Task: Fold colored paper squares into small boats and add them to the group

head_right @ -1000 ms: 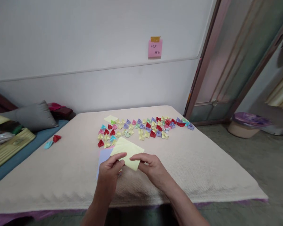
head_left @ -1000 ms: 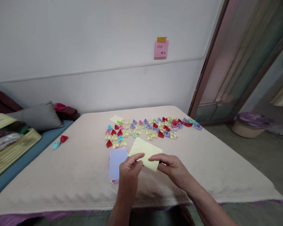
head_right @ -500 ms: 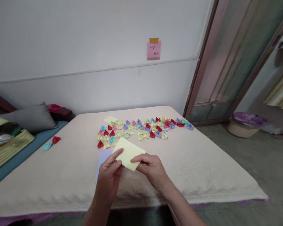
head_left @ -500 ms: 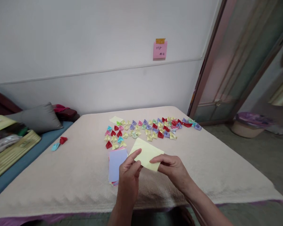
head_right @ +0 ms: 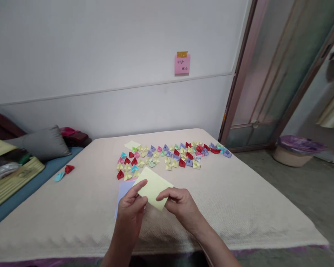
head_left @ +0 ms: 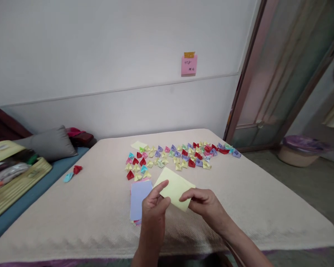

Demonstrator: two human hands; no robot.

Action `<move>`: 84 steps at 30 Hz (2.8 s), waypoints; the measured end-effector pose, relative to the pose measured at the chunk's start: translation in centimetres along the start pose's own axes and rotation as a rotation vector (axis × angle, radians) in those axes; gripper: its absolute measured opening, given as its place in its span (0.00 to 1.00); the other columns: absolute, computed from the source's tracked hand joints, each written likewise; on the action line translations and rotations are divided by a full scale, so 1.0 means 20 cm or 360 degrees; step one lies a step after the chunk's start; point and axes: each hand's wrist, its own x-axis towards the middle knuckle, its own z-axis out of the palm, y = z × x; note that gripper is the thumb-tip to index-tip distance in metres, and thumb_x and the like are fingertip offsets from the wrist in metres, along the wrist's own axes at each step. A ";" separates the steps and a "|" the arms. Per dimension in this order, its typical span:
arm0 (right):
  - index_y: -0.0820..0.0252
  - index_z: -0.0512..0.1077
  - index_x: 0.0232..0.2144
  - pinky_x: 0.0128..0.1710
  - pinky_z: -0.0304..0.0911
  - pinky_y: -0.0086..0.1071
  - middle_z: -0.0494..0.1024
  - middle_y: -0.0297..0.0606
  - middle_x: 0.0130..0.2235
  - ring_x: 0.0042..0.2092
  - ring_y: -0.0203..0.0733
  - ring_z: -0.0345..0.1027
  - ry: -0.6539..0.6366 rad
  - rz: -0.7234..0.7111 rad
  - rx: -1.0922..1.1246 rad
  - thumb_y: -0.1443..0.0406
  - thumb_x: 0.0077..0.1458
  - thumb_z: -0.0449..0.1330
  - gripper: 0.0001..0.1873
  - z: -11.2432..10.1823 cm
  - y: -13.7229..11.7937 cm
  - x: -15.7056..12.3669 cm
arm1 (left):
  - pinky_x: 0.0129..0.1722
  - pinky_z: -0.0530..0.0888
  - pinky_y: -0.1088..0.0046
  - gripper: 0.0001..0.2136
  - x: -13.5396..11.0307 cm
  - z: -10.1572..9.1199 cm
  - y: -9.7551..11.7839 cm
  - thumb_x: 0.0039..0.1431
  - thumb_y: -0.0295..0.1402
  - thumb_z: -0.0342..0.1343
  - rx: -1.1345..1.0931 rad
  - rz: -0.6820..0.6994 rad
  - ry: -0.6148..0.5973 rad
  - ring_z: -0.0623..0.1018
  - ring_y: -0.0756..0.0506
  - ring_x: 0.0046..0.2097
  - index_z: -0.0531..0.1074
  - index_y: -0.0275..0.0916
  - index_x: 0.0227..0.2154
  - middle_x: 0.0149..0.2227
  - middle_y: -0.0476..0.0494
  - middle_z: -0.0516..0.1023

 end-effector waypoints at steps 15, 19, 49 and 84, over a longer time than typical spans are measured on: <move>0.60 0.77 0.25 0.27 0.52 0.28 0.72 0.32 0.24 0.27 0.35 0.58 0.0227 0.0052 0.0012 0.66 0.42 0.61 0.05 -0.01 0.00 0.02 | 0.23 0.57 0.78 0.17 0.02 -0.06 -0.05 0.49 0.34 0.57 0.0627 0.0235 -0.0062 0.57 0.53 0.25 0.75 0.38 0.44 0.21 0.54 0.58; 0.59 0.77 0.29 0.31 0.57 0.29 0.75 0.34 0.28 0.31 0.38 0.63 0.0104 0.0002 0.0004 0.65 0.46 0.60 0.08 -0.02 -0.03 0.00 | 0.23 0.57 0.78 0.16 0.02 -0.05 -0.04 0.49 0.34 0.57 0.0633 0.0105 -0.0058 0.58 0.53 0.24 0.76 0.37 0.42 0.21 0.52 0.63; 0.60 0.66 0.17 0.22 0.49 0.26 0.66 0.28 0.18 0.22 0.33 0.56 0.0464 0.0166 0.0178 0.63 0.40 0.64 0.10 0.07 0.00 0.02 | 0.46 0.69 0.66 0.14 -0.01 -0.01 -0.07 0.50 0.35 0.57 0.0855 0.0331 -0.0028 0.75 0.41 0.43 0.77 0.40 0.41 0.40 0.42 0.80; 0.59 0.64 0.20 0.23 0.54 0.26 0.66 0.28 0.17 0.21 0.34 0.59 0.0613 0.0019 0.0087 0.60 0.47 0.63 0.13 0.10 -0.02 0.01 | 0.44 0.69 0.69 0.15 -0.04 0.02 -0.08 0.52 0.33 0.56 0.0817 0.0338 -0.0037 0.75 0.43 0.42 0.76 0.42 0.44 0.41 0.42 0.78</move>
